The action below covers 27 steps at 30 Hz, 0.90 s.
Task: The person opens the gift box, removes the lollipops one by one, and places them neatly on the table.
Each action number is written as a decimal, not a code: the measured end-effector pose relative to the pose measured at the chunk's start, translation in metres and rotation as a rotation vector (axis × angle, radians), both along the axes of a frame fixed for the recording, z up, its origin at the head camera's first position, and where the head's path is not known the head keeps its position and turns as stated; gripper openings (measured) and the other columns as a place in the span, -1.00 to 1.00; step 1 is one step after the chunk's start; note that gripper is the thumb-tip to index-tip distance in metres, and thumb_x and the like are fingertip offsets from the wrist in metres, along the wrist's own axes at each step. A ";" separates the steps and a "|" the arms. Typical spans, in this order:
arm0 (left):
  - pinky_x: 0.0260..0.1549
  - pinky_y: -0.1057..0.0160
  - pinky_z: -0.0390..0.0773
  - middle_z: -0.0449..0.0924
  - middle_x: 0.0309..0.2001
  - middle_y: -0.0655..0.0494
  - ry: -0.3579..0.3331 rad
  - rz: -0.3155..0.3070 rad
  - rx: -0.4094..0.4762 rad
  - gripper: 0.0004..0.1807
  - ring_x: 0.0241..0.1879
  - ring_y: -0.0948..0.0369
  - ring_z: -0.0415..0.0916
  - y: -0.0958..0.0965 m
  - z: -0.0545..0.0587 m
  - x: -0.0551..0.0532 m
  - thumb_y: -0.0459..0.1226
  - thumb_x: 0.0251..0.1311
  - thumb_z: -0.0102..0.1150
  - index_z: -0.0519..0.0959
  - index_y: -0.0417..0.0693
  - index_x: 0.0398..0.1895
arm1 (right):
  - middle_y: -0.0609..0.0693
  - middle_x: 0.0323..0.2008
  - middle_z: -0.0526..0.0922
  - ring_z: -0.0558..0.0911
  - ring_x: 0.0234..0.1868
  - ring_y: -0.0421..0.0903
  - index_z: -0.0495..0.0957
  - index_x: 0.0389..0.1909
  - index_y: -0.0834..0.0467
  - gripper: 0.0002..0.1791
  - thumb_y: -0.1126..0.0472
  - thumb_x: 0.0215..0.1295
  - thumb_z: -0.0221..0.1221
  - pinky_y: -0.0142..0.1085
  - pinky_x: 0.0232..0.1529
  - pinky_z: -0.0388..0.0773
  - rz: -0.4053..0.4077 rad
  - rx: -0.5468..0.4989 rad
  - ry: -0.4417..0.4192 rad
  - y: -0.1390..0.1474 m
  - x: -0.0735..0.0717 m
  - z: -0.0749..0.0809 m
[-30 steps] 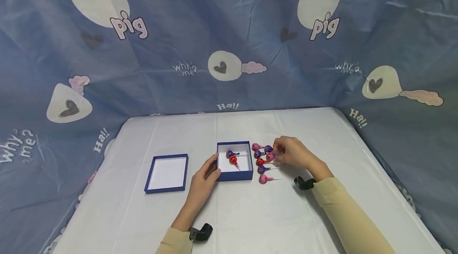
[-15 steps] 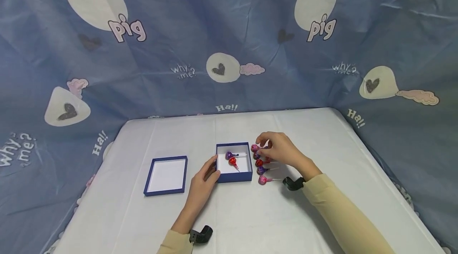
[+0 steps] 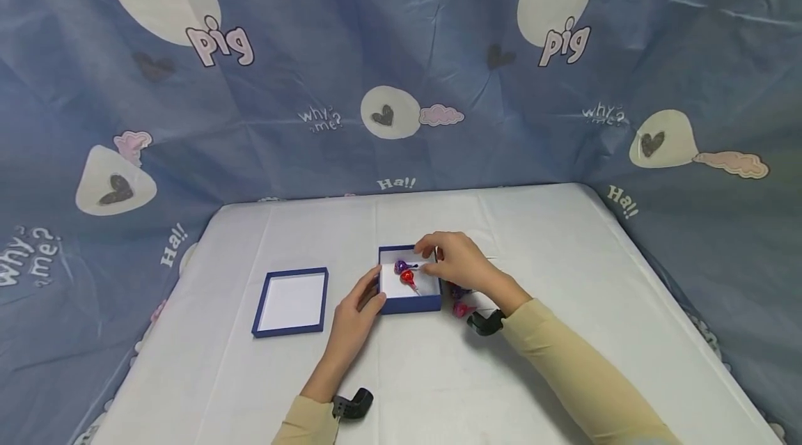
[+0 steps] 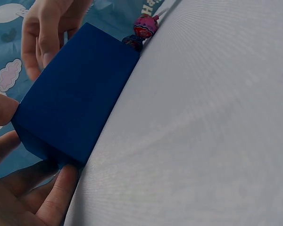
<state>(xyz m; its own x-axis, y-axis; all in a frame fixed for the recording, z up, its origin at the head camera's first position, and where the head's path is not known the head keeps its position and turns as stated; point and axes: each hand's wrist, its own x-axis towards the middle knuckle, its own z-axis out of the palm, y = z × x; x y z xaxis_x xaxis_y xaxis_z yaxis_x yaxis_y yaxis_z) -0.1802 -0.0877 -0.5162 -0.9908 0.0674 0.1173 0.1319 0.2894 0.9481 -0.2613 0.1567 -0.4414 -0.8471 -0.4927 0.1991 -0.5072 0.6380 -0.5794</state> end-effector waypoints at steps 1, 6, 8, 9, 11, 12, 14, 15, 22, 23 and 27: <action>0.31 0.31 0.39 0.35 0.41 0.26 0.003 -0.001 0.001 -0.44 0.38 0.20 0.33 0.000 0.000 0.000 -0.12 0.43 0.16 0.38 0.31 0.47 | -0.07 -0.24 0.72 0.56 -0.35 -0.11 0.71 -0.03 0.04 -0.67 0.20 0.16 0.43 -0.28 -0.40 0.57 0.005 0.007 -0.001 -0.003 0.000 -0.001; 0.32 0.28 0.40 0.37 0.41 0.18 0.016 -0.010 0.014 -0.44 0.38 0.15 0.34 -0.001 0.000 0.000 -0.15 0.41 0.17 0.38 0.24 0.47 | -0.11 -0.24 0.72 0.56 -0.31 -0.18 0.72 -0.03 -0.01 -0.68 0.18 0.15 0.43 -0.29 -0.32 0.57 0.017 0.039 -0.011 -0.015 0.001 -0.009; 0.32 0.29 0.40 0.37 0.41 0.18 0.015 -0.012 0.014 -0.44 0.37 0.15 0.35 -0.001 0.000 0.000 -0.16 0.41 0.17 0.39 0.23 0.47 | -0.13 -0.25 0.72 0.56 -0.30 -0.18 0.73 -0.04 -0.01 -0.68 0.18 0.15 0.43 -0.28 -0.31 0.57 0.020 0.053 -0.009 -0.018 0.001 -0.011; 0.32 0.30 0.40 0.37 0.41 0.21 0.010 -0.011 0.014 -0.44 0.37 0.17 0.35 -0.002 0.000 0.000 -0.15 0.42 0.17 0.39 0.24 0.47 | -0.13 -0.26 0.72 0.56 -0.30 -0.16 0.73 -0.05 0.00 -0.69 0.18 0.15 0.43 -0.27 -0.30 0.56 0.026 0.055 -0.007 -0.019 0.001 -0.012; 0.31 0.32 0.39 0.37 0.40 0.23 0.004 -0.010 0.016 -0.44 0.36 0.20 0.35 -0.002 0.000 0.000 -0.15 0.42 0.16 0.39 0.26 0.47 | -0.13 -0.27 0.72 0.57 -0.27 -0.14 0.74 -0.06 0.01 -0.69 0.18 0.14 0.44 -0.26 -0.28 0.56 0.038 0.055 -0.001 -0.021 0.000 -0.014; 0.32 0.30 0.40 0.37 0.40 0.22 0.007 -0.011 0.017 -0.44 0.37 0.19 0.35 -0.002 0.000 0.000 -0.15 0.42 0.16 0.38 0.25 0.47 | -0.14 -0.27 0.72 0.58 -0.26 -0.13 0.74 -0.07 0.00 -0.69 0.18 0.13 0.45 -0.26 -0.27 0.56 0.043 0.057 0.000 -0.022 0.000 -0.015; 0.31 0.30 0.40 0.37 0.41 0.21 0.008 -0.012 0.020 -0.44 0.36 0.18 0.36 -0.002 0.001 -0.001 -0.15 0.42 0.17 0.39 0.27 0.47 | -0.16 -0.28 0.71 0.59 -0.23 -0.11 0.74 -0.08 -0.02 -0.69 0.16 0.12 0.46 -0.26 -0.26 0.56 0.055 0.067 0.009 -0.024 0.000 -0.018; 0.31 0.29 0.41 0.37 0.41 0.19 0.009 -0.012 0.023 -0.44 0.36 0.17 0.36 -0.002 0.002 -0.001 -0.15 0.42 0.17 0.39 0.28 0.46 | -0.16 -0.29 0.71 0.58 -0.22 -0.11 0.74 -0.09 -0.02 -0.70 0.15 0.11 0.47 -0.27 -0.27 0.56 0.060 0.073 0.016 -0.025 -0.001 -0.019; 0.29 0.32 0.42 0.38 0.40 0.20 0.004 -0.007 0.028 -0.44 0.36 0.17 0.37 -0.002 0.001 -0.001 -0.17 0.41 0.17 0.39 0.31 0.46 | -0.18 -0.33 0.70 0.54 -0.25 -0.12 0.74 -0.13 -0.03 -0.69 0.12 0.08 0.51 -0.29 -0.33 0.52 0.066 0.131 0.081 -0.029 -0.001 -0.027; 0.29 0.33 0.41 0.38 0.40 0.20 0.005 -0.006 0.026 -0.44 0.36 0.18 0.37 -0.001 0.001 -0.001 -0.17 0.41 0.17 0.39 0.30 0.46 | -0.18 -0.33 0.70 0.53 -0.26 -0.13 0.74 -0.13 -0.03 -0.69 0.12 0.07 0.52 -0.29 -0.33 0.51 0.064 0.135 0.093 -0.029 -0.001 -0.028; 0.28 0.39 0.40 0.38 0.39 0.26 -0.008 -0.008 0.019 -0.44 0.35 0.23 0.36 -0.001 0.000 -0.001 -0.18 0.42 0.16 0.39 0.33 0.46 | -0.17 -0.32 0.70 0.48 -0.28 -0.17 0.74 -0.13 -0.03 -0.63 0.09 -0.01 0.56 -0.27 -0.35 0.50 0.049 0.173 0.137 -0.031 -0.001 -0.029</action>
